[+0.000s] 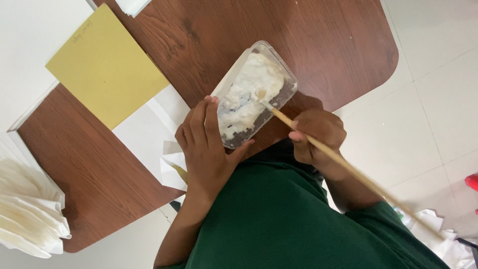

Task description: The person applies white adhesive to the edges of a white paper sheet using a brush, then folds and presses the paper to form a pouch. The process is repeated for multiple units on a wooden table.

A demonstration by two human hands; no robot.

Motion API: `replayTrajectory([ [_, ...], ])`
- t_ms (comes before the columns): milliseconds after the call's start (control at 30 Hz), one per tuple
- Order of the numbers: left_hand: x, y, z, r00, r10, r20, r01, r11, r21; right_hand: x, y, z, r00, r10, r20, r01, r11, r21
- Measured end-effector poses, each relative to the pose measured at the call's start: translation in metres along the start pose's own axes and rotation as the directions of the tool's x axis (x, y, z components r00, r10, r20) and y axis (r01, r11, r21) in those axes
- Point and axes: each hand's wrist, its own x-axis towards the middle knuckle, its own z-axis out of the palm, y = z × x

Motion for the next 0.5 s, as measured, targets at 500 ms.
replayTrajectory([
  [500, 0.029, 0.005, -0.004, 0.97, -0.22, 0.105, 0.213, 0.974, 0.077, 0.033, -0.002, 0.003, 0.762, 0.591, -0.265, -0.391, 0.746, 0.54],
])
